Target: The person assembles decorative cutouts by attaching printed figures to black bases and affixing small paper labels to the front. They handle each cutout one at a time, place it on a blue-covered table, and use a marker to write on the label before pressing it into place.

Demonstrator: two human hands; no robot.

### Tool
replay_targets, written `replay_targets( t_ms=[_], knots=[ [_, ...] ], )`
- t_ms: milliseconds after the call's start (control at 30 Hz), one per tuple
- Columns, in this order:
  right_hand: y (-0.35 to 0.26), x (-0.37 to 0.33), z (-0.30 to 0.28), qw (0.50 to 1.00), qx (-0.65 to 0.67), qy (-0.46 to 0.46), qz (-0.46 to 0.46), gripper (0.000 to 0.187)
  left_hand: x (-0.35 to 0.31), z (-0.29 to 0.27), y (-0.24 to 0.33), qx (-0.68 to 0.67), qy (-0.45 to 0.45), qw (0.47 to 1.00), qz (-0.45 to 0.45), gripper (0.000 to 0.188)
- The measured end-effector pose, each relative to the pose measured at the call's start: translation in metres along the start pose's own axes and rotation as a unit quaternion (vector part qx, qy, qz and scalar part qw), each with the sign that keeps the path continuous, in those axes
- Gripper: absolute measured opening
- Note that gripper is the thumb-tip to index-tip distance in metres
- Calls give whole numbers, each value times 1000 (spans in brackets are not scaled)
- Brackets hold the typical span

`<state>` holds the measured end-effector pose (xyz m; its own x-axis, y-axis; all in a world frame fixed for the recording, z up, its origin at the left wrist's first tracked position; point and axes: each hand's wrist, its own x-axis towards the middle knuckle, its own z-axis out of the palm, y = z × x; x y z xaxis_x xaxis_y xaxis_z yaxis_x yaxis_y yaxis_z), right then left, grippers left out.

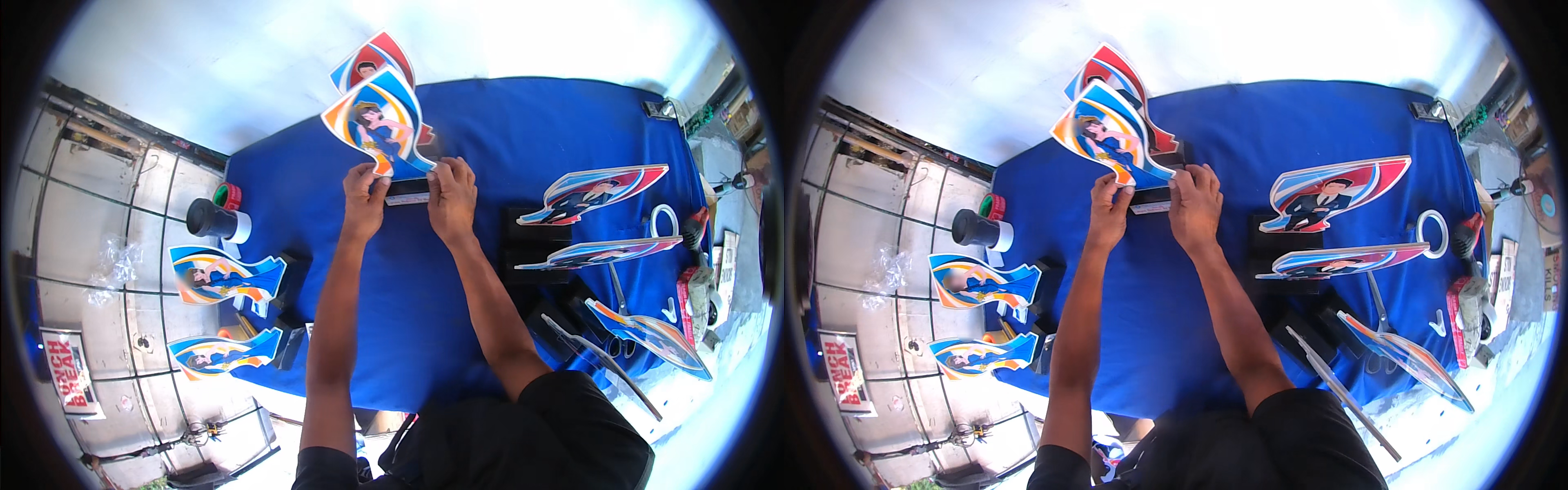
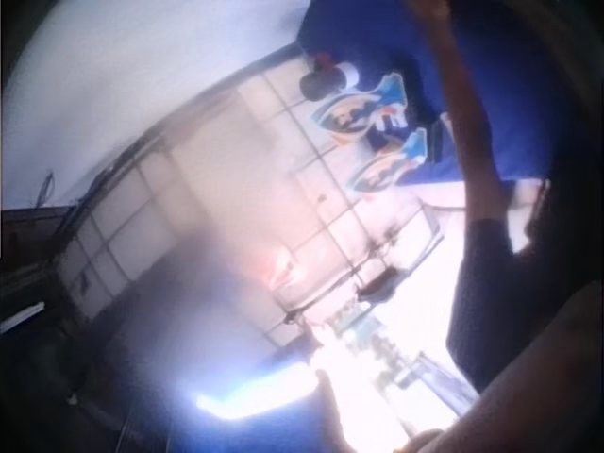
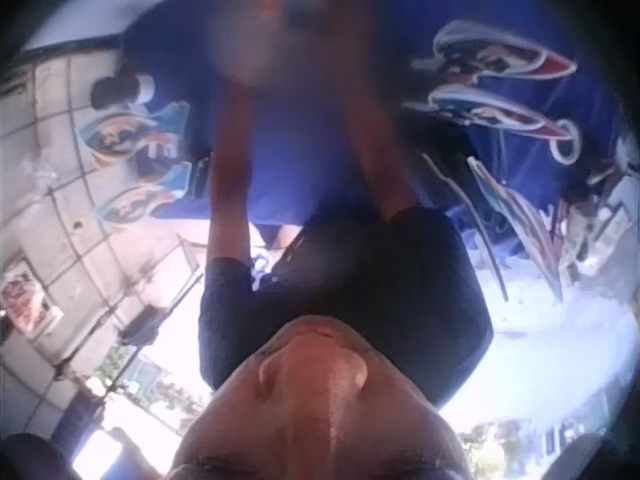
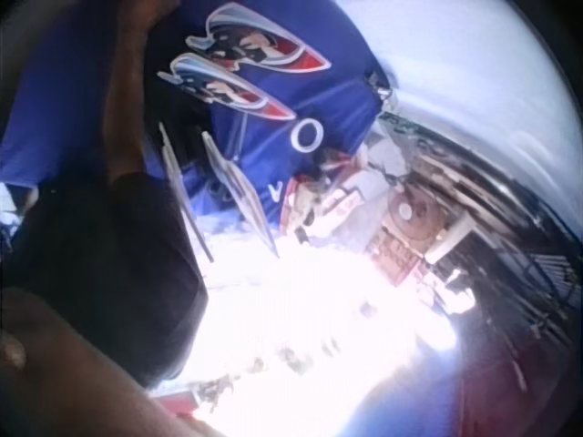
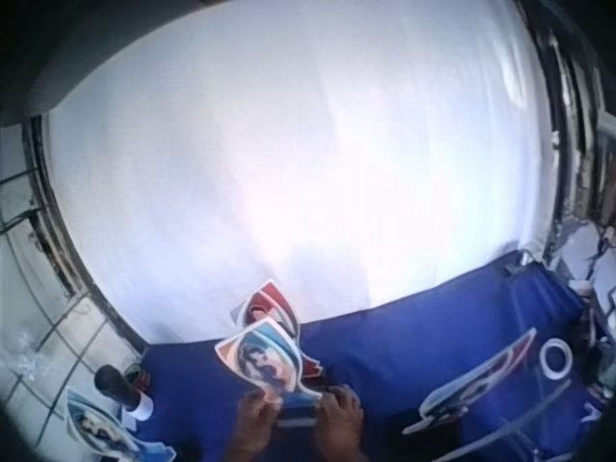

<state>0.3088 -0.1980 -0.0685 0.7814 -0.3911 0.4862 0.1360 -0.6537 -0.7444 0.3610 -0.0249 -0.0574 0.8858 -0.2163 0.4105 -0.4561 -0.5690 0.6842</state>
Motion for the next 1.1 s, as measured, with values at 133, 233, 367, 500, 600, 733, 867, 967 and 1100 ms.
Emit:
replay_targets(
  t_ms=[133, 233, 367, 500, 600, 733, 867, 967, 1100],
  knots=[
    [5, -2, 3, 1000, 28, -6, 10, 12, -1, 2, -1, 18, -5, 1000, -13, 22],
    [9, 1, 2, 999, 42, -17, -3, 14, -5, 10, -5, -24, 26, 999, -4, 22],
    [8, 6, -5, 993, 93, -64, 23, 21, -6, 8, -7, -60, -5, 997, -57, 28],
    [2, 6, -17, 994, 53, -95, 9, 64, 3, -9, 0, -254, -25, 947, -196, 28],
    [-1, 10, -22, 989, 45, -140, 17, 73, 27, -23, 8, -303, -18, 918, -254, 28],
    [-2, 13, -26, 984, 50, -167, 37, 62, 64, -22, 18, -308, -107, 910, -255, 30],
    [0, 13, -29, 986, 59, -155, 20, 59, 85, -7, 22, -247, -124, 924, -264, 41],
    [2, 13, -31, 986, 59, -153, 19, 55, 99, -12, 13, -203, -120, 945, -227, 39],
    [11, 20, -24, 993, 34, -107, 29, 55, 127, -30, -20, -268, -44, 949, -159, 26]
  ],
)
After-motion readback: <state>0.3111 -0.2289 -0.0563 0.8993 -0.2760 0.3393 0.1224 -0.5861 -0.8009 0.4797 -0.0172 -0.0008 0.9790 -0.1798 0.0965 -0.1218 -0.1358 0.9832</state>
